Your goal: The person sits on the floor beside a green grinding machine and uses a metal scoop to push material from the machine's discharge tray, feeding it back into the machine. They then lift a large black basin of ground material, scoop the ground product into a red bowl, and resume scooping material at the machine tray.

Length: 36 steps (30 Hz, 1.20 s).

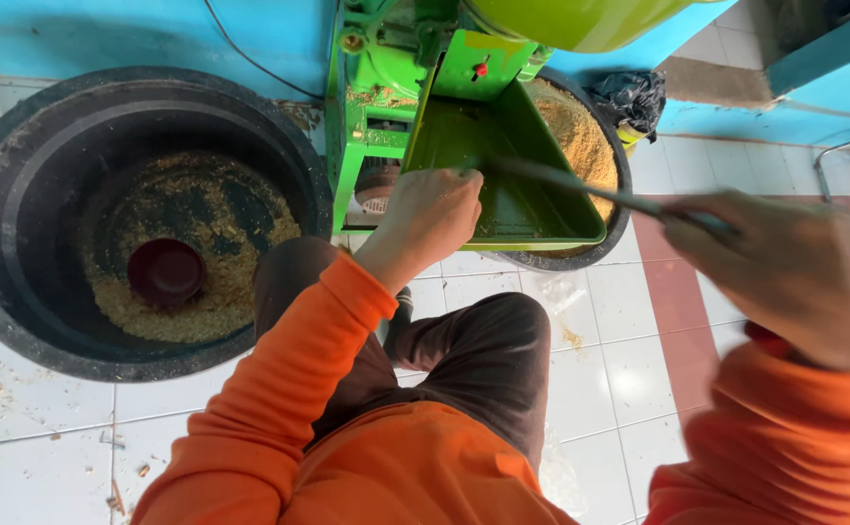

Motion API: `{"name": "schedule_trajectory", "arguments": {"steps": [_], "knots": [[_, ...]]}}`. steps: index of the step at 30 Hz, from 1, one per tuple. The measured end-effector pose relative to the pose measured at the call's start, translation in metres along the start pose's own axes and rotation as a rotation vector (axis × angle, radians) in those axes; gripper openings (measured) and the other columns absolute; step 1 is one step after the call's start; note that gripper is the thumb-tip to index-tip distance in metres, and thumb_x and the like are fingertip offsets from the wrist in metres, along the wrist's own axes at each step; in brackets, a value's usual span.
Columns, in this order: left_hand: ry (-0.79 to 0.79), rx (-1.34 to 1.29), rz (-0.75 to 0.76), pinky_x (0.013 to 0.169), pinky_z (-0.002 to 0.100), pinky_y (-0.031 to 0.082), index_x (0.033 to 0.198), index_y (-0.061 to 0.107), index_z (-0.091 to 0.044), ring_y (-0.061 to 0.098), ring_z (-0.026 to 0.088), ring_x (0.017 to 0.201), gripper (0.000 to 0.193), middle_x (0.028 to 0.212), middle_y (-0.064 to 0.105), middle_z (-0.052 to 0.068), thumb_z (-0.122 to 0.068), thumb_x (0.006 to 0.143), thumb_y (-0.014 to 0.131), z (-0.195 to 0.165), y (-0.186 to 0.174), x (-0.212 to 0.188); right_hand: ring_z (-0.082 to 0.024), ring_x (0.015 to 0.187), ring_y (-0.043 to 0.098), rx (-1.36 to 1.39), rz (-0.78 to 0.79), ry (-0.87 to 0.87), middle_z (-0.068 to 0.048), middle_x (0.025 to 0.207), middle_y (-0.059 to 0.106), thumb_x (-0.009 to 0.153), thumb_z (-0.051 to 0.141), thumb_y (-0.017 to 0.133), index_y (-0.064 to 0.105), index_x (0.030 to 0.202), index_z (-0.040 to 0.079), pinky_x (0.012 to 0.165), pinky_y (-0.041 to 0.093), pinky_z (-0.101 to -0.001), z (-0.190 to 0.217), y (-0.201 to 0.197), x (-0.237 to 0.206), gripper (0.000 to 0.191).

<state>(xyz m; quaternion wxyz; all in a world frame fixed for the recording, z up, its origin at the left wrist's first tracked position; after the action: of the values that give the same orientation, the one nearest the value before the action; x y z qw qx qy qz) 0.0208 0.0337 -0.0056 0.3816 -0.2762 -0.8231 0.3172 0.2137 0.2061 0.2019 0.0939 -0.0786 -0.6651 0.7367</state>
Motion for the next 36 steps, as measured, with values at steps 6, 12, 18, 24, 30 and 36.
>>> {"name": "schedule_trajectory", "arguments": {"steps": [6, 12, 18, 24, 30, 36], "knots": [[-0.014, 0.148, -0.025, 0.061, 0.046, 0.054, 0.078, 0.064, -0.006, 0.069, 0.033, 0.061, 0.019, 0.060, 0.066, 0.014, -0.020, 0.090, 0.066, -0.010, -0.013, -0.006, -0.019, 0.052, 0.059, -0.090, 0.120, -0.041, -0.015, 0.077, 0.069, 0.097, 0.020, 0.065, 0.075, 0.122, 0.012, 0.041, 0.045, -0.0322, -0.023, -0.001, -0.005, 0.028], [0.038, 0.183, -0.218, 0.060, 0.044, 0.052, 0.076, 0.062, -0.008, 0.066, 0.030, 0.058, 0.022, 0.061, 0.064, 0.011, -0.019, 0.094, 0.066, -0.017, -0.032, -0.018, -0.025, 0.068, 0.066, 0.103, -0.350, -0.194, -0.014, 0.085, 0.071, 0.099, 0.015, 0.075, 0.076, 0.112, 0.005, 0.061, 0.051, -0.0368, 0.026, 0.059, 0.042, 0.016], [-0.002, 0.174, -0.220, 0.049, 0.045, 0.048, 0.072, 0.060, -0.010, 0.062, 0.032, 0.051, 0.026, 0.059, 0.063, 0.009, -0.022, 0.094, 0.067, -0.019, -0.044, -0.029, -0.009, 0.082, 0.065, 0.444, -0.358, -0.038, -0.009, 0.092, 0.074, 0.098, 0.004, 0.075, 0.074, 0.123, 0.002, 0.075, 0.052, -0.0241, -0.080, 0.071, -0.022, 0.025], [0.008, 0.142, -0.166, 0.048, 0.048, 0.047, 0.066, 0.058, -0.009, 0.060, 0.035, 0.049, 0.033, 0.055, 0.060, 0.009, -0.026, 0.094, 0.068, -0.021, -0.045, -0.026, -0.003, 0.081, 0.058, 0.786, -0.382, -0.137, -0.003, 0.100, 0.073, 0.104, 0.004, 0.071, 0.071, 0.124, 0.000, 0.073, 0.048, -0.0166, -0.119, 0.116, 0.004, 0.021], [-0.055, 0.141, -0.140, 0.048, 0.051, 0.046, 0.063, 0.059, -0.011, 0.060, 0.036, 0.049, 0.034, 0.053, 0.060, 0.009, -0.030, 0.091, 0.068, -0.020, -0.045, -0.026, -0.008, 0.094, 0.066, 0.828, -0.210, -0.380, -0.005, 0.105, 0.073, 0.100, 0.004, 0.071, 0.068, 0.129, 0.001, 0.085, 0.052, -0.0209, -0.120, 0.158, 0.064, 0.029], [-0.063, 0.170, -0.168, 0.051, 0.052, 0.047, 0.065, 0.061, -0.014, 0.061, 0.036, 0.051, 0.030, 0.056, 0.062, 0.009, -0.031, 0.089, 0.067, -0.019, -0.040, -0.022, -0.009, 0.092, 0.070, 0.696, -0.197, -0.406, -0.008, 0.106, 0.074, 0.101, 0.005, 0.068, 0.063, 0.132, 0.000, 0.081, 0.055, -0.0248, -0.119, 0.175, 0.086, 0.032]]}}
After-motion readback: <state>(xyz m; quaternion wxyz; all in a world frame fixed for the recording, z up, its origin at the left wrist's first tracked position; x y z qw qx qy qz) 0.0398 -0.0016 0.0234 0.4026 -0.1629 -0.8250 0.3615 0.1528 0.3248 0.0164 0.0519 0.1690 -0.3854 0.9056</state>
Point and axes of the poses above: each hand's wrist, its own x-axis towards the middle knuckle, its own y-axis out of the palm, z = x × y, the point moved 1 cm from there along x, towards the middle knuckle
